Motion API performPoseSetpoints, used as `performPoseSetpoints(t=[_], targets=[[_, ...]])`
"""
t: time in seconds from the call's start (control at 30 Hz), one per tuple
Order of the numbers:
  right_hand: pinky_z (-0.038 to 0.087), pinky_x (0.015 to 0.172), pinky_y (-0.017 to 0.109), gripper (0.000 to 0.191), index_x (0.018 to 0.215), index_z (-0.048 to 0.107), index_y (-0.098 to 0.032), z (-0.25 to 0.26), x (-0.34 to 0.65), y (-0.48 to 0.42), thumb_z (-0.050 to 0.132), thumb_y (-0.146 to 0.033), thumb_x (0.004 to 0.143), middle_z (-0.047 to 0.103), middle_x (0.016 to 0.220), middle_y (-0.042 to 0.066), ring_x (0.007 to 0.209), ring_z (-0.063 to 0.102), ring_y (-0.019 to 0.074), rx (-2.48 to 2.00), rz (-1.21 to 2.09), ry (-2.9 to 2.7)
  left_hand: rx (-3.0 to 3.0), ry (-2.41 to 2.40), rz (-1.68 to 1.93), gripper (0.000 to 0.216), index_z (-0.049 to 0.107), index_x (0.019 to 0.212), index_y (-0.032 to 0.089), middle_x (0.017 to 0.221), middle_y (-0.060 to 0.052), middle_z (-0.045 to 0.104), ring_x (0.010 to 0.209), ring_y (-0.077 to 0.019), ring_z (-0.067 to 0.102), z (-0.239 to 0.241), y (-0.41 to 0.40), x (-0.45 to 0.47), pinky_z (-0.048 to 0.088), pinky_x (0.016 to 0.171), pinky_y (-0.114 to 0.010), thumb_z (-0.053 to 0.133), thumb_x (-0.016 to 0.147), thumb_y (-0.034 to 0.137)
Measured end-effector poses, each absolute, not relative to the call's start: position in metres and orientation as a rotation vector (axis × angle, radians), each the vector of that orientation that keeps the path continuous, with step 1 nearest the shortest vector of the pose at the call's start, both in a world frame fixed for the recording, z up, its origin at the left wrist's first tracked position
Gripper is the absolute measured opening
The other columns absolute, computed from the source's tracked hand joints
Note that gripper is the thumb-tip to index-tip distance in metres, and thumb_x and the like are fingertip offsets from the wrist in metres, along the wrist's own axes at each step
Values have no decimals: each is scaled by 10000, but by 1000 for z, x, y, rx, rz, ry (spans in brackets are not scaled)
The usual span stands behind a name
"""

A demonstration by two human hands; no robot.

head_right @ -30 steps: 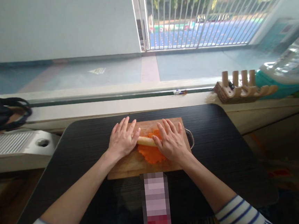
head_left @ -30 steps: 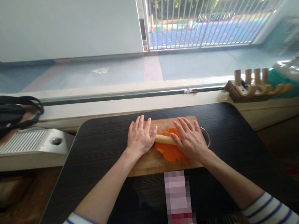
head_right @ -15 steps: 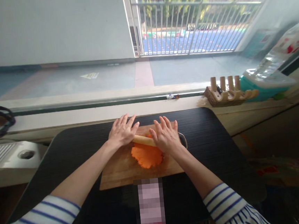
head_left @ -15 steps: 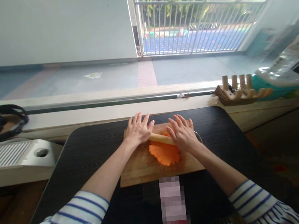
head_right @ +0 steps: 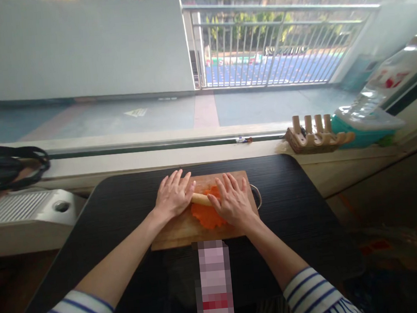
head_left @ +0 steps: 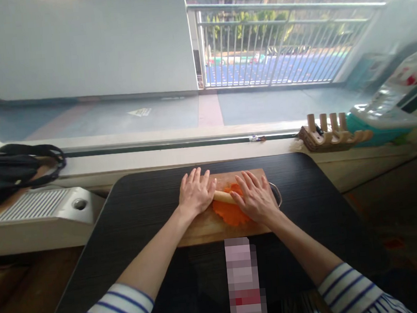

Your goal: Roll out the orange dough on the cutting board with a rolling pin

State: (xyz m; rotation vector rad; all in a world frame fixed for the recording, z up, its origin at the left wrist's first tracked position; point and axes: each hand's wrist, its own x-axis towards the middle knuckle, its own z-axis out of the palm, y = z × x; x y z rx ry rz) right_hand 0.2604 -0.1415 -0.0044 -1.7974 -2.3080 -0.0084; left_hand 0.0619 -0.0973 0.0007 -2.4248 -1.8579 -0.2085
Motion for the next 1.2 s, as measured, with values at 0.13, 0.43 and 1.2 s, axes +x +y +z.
performPoseSetpoints(t=[0.13,0.43,1.2], targets=[[128,1123,572,569,1393,419,-162,-8,257,-157,295,-512,963,363,1495,147,1406,248,277,-1734,-31,-2321,-2404,-1829,-244,611,494,1350,122,1423,-174,464,1319,-296,417,-2,-120,54,306,1085,-460,226,953,501],[178,1131,551,388,1197,550,-148,-18,263,-186,445,-413,933,430,1446,171,1393,295,264,-1381,-83,-2328,-2601,-1609,-420,504,573,1248,192,1327,-127,571,1240,-271,503,-4,-160,23,338,1062,-486,392,920,528],[180,1136,495,326,1216,569,-198,-14,315,-200,438,-338,953,556,1354,85,1335,394,231,-1405,-100,-2371,-2618,-1480,-359,575,510,1330,155,1415,-179,469,1319,-304,418,-11,-186,65,358,1062,-466,350,929,535]])
